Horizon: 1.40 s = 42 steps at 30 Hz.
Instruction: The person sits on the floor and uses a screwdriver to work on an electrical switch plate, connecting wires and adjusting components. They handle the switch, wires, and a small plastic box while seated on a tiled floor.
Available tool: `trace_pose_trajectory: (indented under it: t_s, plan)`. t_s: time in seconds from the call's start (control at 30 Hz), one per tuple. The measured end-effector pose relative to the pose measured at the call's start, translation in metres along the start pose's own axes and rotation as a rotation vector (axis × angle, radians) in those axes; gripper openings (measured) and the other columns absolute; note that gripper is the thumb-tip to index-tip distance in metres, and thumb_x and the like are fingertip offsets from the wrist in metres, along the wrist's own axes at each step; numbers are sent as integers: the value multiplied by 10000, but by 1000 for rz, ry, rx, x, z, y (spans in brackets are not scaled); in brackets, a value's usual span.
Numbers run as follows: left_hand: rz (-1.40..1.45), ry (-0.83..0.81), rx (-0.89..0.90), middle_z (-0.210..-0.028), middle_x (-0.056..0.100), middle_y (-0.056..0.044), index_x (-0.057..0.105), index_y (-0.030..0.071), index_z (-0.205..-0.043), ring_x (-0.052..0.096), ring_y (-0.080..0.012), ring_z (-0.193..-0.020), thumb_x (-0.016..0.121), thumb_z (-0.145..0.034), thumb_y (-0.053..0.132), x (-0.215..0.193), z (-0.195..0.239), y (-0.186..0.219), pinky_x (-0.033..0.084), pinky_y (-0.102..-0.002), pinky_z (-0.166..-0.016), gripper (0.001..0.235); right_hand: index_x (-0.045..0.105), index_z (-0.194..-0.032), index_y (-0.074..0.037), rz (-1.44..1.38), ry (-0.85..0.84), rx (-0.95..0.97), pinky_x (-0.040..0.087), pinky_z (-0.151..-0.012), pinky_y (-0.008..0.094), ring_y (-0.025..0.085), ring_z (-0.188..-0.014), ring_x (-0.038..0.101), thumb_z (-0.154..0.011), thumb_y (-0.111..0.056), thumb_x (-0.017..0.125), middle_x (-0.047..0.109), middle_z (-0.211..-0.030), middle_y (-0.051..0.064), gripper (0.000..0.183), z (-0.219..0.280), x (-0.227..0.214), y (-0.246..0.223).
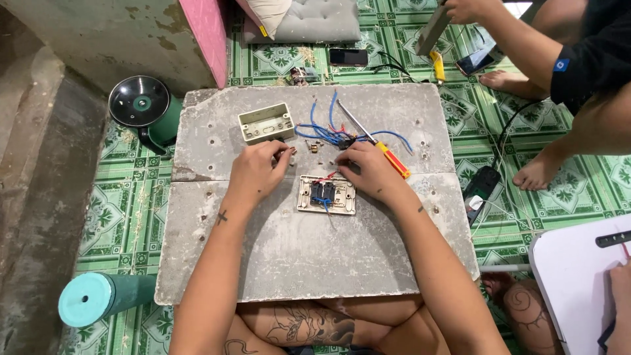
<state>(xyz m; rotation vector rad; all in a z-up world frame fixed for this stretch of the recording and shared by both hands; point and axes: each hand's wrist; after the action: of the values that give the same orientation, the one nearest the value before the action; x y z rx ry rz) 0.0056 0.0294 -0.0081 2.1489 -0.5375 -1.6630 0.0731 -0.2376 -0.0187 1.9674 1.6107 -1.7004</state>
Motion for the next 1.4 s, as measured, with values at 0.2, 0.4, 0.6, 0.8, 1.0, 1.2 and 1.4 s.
trace_pose_trajectory:
  t_s: [0.2,0.4,0.6,0.8,1.0,1.2,1.4]
  plan:
    - [-35,-103,-29,-665,708,-24,762,135,-979,695,-256,-627,647,-966,270,-5,0,1,590,-394,-601,178,769,-1057,-90,-27,-162,160,542,-916,393,308,-985,686,-894,-136,720,723,-991,125,175,-7,-17,-25]
    - [-35,-142,-27,-592,675,-12,760,110,-974,662,-237,-557,629,-977,251,2,-1,-4,569,-383,-562,192,777,-1043,-67,-60,-202,123,549,-902,442,354,-960,677,-864,-160,746,729,-961,169,203,-5,-19,-25]
    - [4,-144,29,-572,633,-46,757,116,-1017,666,-291,-591,634,-957,205,3,4,14,572,-429,-589,163,715,-1192,-29,-52,-181,144,552,-897,437,356,-971,686,-887,-76,692,725,-967,176,310,-7,-21,-29]
    - [84,-190,83,-538,592,-26,765,97,-1016,612,-223,-531,613,-974,181,0,6,31,543,-357,-555,178,693,-1241,-32,-12,-169,143,556,-910,425,347,-1002,688,-913,-71,682,707,-1015,174,331,-9,-13,-27]
    - [98,-202,129,-681,645,-77,751,143,-1030,692,-306,-723,627,-950,232,-7,6,39,588,-463,-648,172,735,-1188,-57,32,-226,196,568,-902,424,352,-1014,690,-942,-126,683,696,-1045,178,261,-13,-12,-27]
    - [135,-259,117,-734,671,-84,762,127,-1062,701,-310,-766,619,-951,234,-9,8,49,594,-480,-688,210,752,-1154,-119,92,-193,212,579,-878,405,312,-991,702,-956,-201,685,703,-1028,118,224,-13,1,-13]
    - [118,-305,133,-765,683,-72,763,152,-1012,707,-304,-827,643,-938,248,4,3,36,596,-464,-729,171,729,-1078,-112,135,-131,132,580,-834,433,351,-937,707,-940,-175,657,687,-966,127,168,-8,2,-10]
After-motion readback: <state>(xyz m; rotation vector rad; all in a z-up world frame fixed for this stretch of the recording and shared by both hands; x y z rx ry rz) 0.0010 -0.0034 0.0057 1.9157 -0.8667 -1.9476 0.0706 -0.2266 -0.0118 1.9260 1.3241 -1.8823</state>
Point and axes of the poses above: each hand's wrist, its own z-axis away from the middle knuckle, its own x-axis out of the palm, y = z × x
